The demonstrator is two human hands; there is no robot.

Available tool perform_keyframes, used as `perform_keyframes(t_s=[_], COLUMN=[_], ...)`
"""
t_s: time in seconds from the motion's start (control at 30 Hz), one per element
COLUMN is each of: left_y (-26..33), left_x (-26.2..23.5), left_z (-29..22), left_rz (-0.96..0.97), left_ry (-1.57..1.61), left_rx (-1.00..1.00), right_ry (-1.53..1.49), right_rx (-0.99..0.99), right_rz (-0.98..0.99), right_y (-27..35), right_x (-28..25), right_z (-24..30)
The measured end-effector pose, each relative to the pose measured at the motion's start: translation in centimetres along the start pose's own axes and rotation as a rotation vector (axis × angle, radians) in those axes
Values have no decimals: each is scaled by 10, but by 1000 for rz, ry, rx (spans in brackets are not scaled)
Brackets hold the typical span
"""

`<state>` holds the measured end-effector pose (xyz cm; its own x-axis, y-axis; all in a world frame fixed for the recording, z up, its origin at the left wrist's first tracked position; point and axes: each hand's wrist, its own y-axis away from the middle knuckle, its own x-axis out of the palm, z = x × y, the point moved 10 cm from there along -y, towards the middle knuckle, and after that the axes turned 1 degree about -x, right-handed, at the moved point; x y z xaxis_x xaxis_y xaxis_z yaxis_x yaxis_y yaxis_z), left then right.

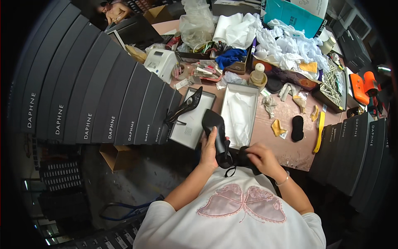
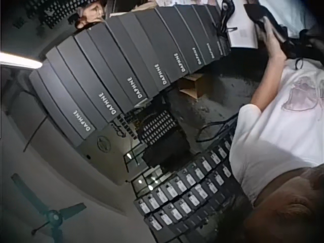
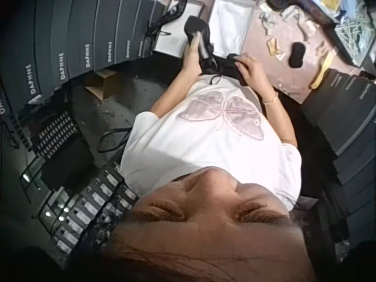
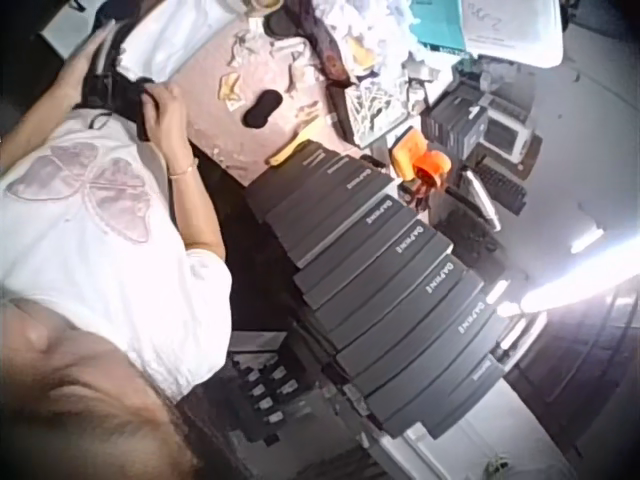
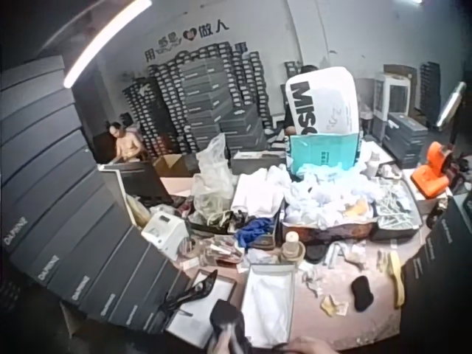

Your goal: Packing black high-heeled shoes into boxes with tissue paper, silica gel, and foam inserts.

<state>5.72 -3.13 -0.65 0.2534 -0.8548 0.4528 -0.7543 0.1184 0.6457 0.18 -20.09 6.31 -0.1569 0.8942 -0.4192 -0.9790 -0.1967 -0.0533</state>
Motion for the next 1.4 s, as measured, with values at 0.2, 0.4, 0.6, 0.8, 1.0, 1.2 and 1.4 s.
perform_keyframes(t_s=[0.2,0.4,0.6,0.8,1.0,1.2,1.4], left_y=[4,-18,-60,-79,-156,-219,-134], left_x=[34,32,24,4,-52,-103,-47], left_z=[-44,-23,-30,-73,-136,-125,-162], left_rz=[-5,194,219,111,54,-117,145], left_ry=[-68,188,-59,-1296,-2166,-2340,-1597], left_rx=[260,-2,88,802,726,651,423], right_ry=[287,67,15,133,822,1054,543], right_rx=[-539,-171,80,316,93,461,63], right_rz=[-182,-372,113,-621,-728,-399,-669], right_y=[-14,-27,7,-7,-98,-154,-123], right_x=[21,-24,20,-113,-178,-175,-178], right_z=[92,69,-11,-101,-172,-259,-160])
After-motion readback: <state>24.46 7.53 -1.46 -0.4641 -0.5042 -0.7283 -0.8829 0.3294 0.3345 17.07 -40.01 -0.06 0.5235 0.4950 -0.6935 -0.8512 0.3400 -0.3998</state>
